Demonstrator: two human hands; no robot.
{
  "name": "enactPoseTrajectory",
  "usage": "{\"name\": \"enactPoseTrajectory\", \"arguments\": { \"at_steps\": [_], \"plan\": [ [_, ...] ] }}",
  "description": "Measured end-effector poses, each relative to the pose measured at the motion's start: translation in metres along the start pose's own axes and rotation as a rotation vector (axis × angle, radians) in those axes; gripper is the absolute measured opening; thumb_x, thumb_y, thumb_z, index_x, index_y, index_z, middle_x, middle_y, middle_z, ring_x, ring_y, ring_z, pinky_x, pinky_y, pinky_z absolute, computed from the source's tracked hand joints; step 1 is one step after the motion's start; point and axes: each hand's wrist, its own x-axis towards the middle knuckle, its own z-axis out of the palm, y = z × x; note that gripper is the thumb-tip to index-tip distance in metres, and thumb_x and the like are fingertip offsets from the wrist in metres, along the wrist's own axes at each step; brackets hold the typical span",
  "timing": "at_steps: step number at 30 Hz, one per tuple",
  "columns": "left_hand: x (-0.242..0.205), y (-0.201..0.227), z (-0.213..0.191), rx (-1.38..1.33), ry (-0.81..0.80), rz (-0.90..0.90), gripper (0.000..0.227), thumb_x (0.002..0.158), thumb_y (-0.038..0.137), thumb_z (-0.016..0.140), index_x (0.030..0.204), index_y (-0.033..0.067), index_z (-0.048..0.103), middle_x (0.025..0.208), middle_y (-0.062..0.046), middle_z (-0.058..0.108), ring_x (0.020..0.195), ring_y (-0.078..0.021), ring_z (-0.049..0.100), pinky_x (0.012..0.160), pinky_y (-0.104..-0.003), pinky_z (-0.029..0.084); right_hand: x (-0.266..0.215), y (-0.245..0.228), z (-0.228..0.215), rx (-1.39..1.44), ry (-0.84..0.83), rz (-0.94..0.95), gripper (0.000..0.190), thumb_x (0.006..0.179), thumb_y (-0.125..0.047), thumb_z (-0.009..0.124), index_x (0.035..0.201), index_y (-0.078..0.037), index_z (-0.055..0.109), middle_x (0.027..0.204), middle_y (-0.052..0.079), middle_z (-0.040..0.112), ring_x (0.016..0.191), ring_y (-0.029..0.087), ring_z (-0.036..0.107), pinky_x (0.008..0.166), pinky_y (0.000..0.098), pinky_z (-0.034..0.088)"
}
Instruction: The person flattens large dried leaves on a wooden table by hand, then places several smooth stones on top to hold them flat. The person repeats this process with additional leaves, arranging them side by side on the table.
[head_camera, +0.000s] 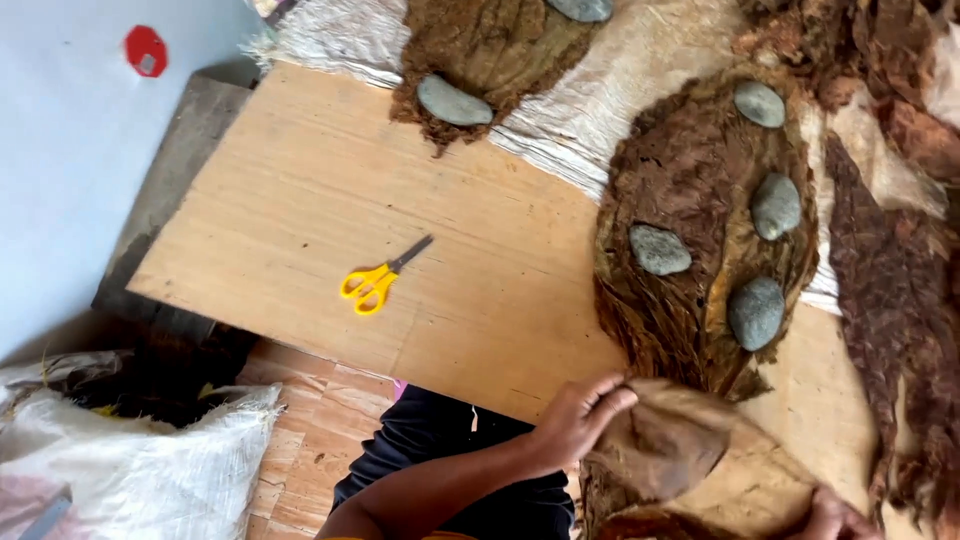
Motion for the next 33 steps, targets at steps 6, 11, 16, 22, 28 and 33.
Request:
{"name": "enactPoseTrajectory", "arguments": {
  "at_steps": [6, 11, 16, 22, 28, 33],
  "plan": [
    [0.018, 0.009, -0.005, 0.112, -0.012, 0.111, 0.024, 0.113, 0.017, 0.052, 0.132, 0.0116, 0.065, 0.082, 0.000, 0.065, 0.053, -0.0057, 0.048, 0.047, -0.021, 0.041, 0.037, 0.086, 0.009, 0.165, 0.149, 0.028, 0.002, 0.107, -0.009, 0.073, 0.108, -0.009, 0.071, 0.107, 0.003, 0.073, 0.100, 0.006, 0.066, 0.098, 0.0216, 0.056],
    [0.021, 0.014, 0.018, 0.045, 0.021, 0.307, 0.024, 0.112, 0.022, 0.047, 0.116, 0.0058, 0.064, 0.112, -0.009, 0.062, 0.108, -0.0248, 0.063, 0.097, -0.037, 0.052, 0.020, 0.084, -0.029, 0.664, -0.041, 0.101, 0.017, 0.103, -0.006, 0.056, 0.115, -0.017, 0.062, 0.105, 0.000, 0.068, 0.097, 0.007, 0.066, 0.085, 0.0150, 0.050],
    [0.007, -0.008, 0.056, -0.035, -0.205, 0.074, 0.027, 0.114, 0.021, 0.042, 0.122, 0.0057, 0.063, 0.099, -0.009, 0.069, 0.091, -0.0190, 0.067, 0.085, -0.036, 0.053, 0.004, 0.080, -0.075, 0.477, -0.783, 0.126, 0.054, 0.094, -0.041, 0.064, 0.119, 0.007, 0.066, 0.107, 0.023, 0.069, 0.095, 0.028, 0.069, 0.083, 0.0423, 0.057],
    [0.003, 0.001, 0.084, 0.016, -0.281, 0.106, 0.022, 0.112, 0.008, 0.045, 0.119, 0.0050, 0.066, 0.103, -0.014, 0.072, 0.102, -0.0248, 0.068, 0.097, -0.044, 0.052, -0.057, 0.187, -0.075, 0.606, -0.749, 0.224, 0.013, 0.086, -0.008, 0.074, 0.093, 0.003, 0.078, 0.104, 0.017, 0.079, 0.103, 0.024, 0.070, 0.088, 0.0412, 0.055],
    [-0.004, 0.003, 0.070, 0.133, -0.162, 0.097, 0.023, 0.111, 0.010, 0.046, 0.119, 0.0086, 0.067, 0.099, -0.015, 0.076, 0.097, -0.0265, 0.071, 0.091, -0.046, 0.055, -0.036, 0.062, -0.059, 0.721, 0.064, 0.195, 0.013, 0.106, -0.011, 0.057, 0.096, -0.003, 0.060, 0.089, 0.012, 0.068, 0.076, 0.019, 0.068, 0.076, 0.0302, 0.056],
    [-0.001, 0.031, 0.061, 0.140, -0.162, 0.105, 0.023, 0.110, 0.012, 0.048, 0.116, 0.0088, 0.070, 0.052, -0.001, 0.052, 0.054, -0.0066, 0.045, 0.057, -0.025, 0.046, -0.029, 0.067, -0.064, 0.489, 0.248, 0.049, 0.012, 0.107, -0.010, 0.061, 0.096, -0.005, 0.063, 0.083, 0.005, 0.063, 0.075, 0.010, 0.062, 0.074, 0.0226, 0.051]
  ]
}}
